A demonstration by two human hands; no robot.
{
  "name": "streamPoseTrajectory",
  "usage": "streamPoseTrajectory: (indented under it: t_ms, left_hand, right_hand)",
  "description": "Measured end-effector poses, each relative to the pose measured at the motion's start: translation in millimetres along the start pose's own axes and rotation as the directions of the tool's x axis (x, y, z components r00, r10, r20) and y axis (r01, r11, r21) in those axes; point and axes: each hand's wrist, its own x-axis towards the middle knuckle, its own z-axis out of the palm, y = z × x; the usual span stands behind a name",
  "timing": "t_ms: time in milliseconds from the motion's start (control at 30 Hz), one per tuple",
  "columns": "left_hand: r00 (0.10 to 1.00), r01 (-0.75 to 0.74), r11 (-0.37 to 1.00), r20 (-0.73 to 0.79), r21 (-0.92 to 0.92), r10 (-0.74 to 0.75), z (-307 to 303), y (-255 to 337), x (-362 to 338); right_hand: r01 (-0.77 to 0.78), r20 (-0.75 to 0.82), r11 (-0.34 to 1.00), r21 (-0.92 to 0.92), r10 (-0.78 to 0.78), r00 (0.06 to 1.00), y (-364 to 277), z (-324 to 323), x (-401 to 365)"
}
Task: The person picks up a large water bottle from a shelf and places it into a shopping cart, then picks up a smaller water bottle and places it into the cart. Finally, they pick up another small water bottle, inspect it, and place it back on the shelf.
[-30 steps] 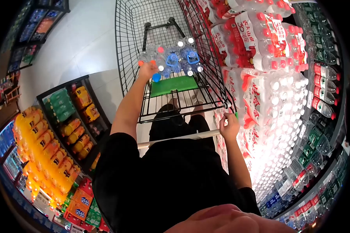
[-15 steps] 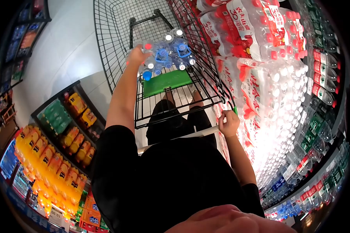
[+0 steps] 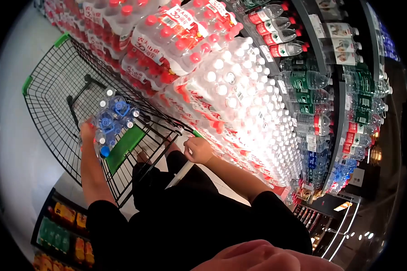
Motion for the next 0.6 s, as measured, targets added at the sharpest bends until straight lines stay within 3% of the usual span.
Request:
streamPoseTrajectory:
  t_ms: [133,200,267,300,333,367,400,433,467,500,533,567,600]
  left_hand:
    - [0.998,-0.034,0.998,-0.058,0.044,0.037,-35,12,-50]
    - [0.970,-0.140,0.990,-0.200,-0.005,0.137,-47,15,-80]
    - [0.973,-0.097,0.972,-0.225,-0.214,0.048,-66,20,-109]
    - [0.969,0.009,0.949,-0.233,-0.316,-0.086,-76,28,-125]
    - [0.953,-0.113,0.839,-0.298,-0.532,-0.060,-77,24,-135]
    - [0.918,-0.152,0.822,-0.387,-0.549,-0.089,-94,44,-155]
    - [0.884,-0.068,0.854,-0.429,-0.515,-0.188,-85,23,-152]
    - [0.907,-0.004,0.582,-0.248,-0.813,-0.341,-114,77,-185]
    - [0.881,-0.021,0.561,-0.280,-0.828,-0.381,-132,119,-208]
    - [0.903,-0.040,0.547,-0.264,-0.836,-0.338,-140,133,-225]
    - [0.917,-0.100,0.633,-0.318,-0.768,-0.241,-142,138,-234]
    - [0.928,-0.143,0.681,-0.337,-0.718,-0.161,-156,171,-251]
    - [0.935,-0.180,0.723,-0.344,-0.667,-0.085,-174,213,-275]
  right_hand:
    - [0.029,-0.029,1.000,0.000,-0.029,0.999,7,7,-4]
    - [0.047,-0.045,0.999,-0.001,-0.047,0.998,0,0,1]
    - [0.071,-0.065,0.997,-0.009,-0.072,0.995,0,-3,1]
    - [0.088,-0.088,0.996,-0.002,-0.088,0.992,4,2,-1]
    - [0.104,-0.116,0.995,0.003,-0.103,0.988,8,8,-2]
    - [0.098,-0.091,0.995,0.004,-0.098,0.991,8,8,-2]
    - [0.090,-0.065,0.996,0.006,-0.090,0.994,8,8,-4]
    - [0.082,-0.035,0.997,0.007,-0.081,0.996,8,7,-4]
    - [0.081,-0.069,0.995,0.065,-0.076,0.995,7,6,-2]
    - [0.080,-0.097,0.989,0.124,-0.068,0.993,5,5,-2]
    - [0.082,-0.122,0.980,0.181,-0.061,0.991,6,4,-2]
    - [0.030,-0.030,0.955,0.296,-0.022,0.999,10,2,-2]
    - [0.104,-0.149,0.947,0.305,-0.061,0.987,5,-8,1]
